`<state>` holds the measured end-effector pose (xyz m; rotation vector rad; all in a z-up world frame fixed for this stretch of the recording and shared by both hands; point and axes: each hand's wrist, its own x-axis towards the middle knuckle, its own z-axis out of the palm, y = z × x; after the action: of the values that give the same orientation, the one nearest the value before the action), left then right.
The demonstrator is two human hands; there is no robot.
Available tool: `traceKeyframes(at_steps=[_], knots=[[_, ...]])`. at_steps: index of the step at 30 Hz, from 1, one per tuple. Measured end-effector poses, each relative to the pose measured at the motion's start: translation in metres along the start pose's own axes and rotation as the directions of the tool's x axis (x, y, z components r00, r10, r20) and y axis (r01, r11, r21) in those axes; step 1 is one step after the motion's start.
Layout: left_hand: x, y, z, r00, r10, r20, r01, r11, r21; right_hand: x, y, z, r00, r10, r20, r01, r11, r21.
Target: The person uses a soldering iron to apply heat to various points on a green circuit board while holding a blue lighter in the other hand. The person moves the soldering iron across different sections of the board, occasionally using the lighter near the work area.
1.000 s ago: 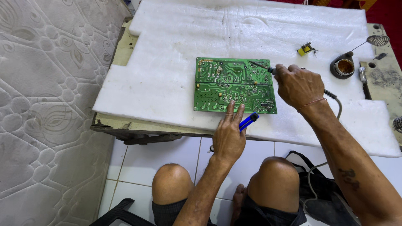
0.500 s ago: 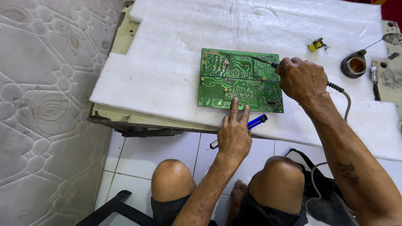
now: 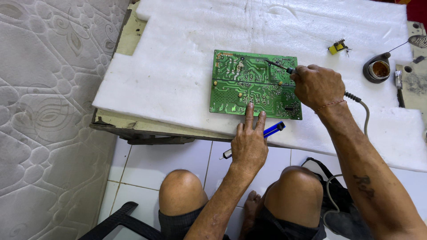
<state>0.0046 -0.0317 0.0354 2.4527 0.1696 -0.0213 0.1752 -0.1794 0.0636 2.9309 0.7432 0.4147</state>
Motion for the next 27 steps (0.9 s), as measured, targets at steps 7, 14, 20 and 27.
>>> traceKeyframes(at_steps=[7,14,20,27], knots=[[0.001,-0.001,0.003,1.0,0.007,-0.003,-0.007,1.0,-0.001,-0.01,-0.002,0.009,0.998,-0.031,-0.057,0.033,0.999,0.03],[-0.001,0.0,0.003,1.0,0.005,-0.007,-0.005,1.0,0.003,-0.015,-0.002,0.016,0.996,-0.054,-0.067,0.051,0.998,-0.038],[0.002,0.0,0.003,1.0,0.002,-0.001,-0.002,1.0,0.011,-0.014,-0.008,0.015,0.999,-0.024,-0.047,0.024,1.0,-0.005],[0.001,0.0,0.004,1.0,0.005,-0.003,-0.005,1.0,0.001,-0.023,-0.026,-0.005,0.997,0.063,0.037,-0.065,0.997,0.047]])
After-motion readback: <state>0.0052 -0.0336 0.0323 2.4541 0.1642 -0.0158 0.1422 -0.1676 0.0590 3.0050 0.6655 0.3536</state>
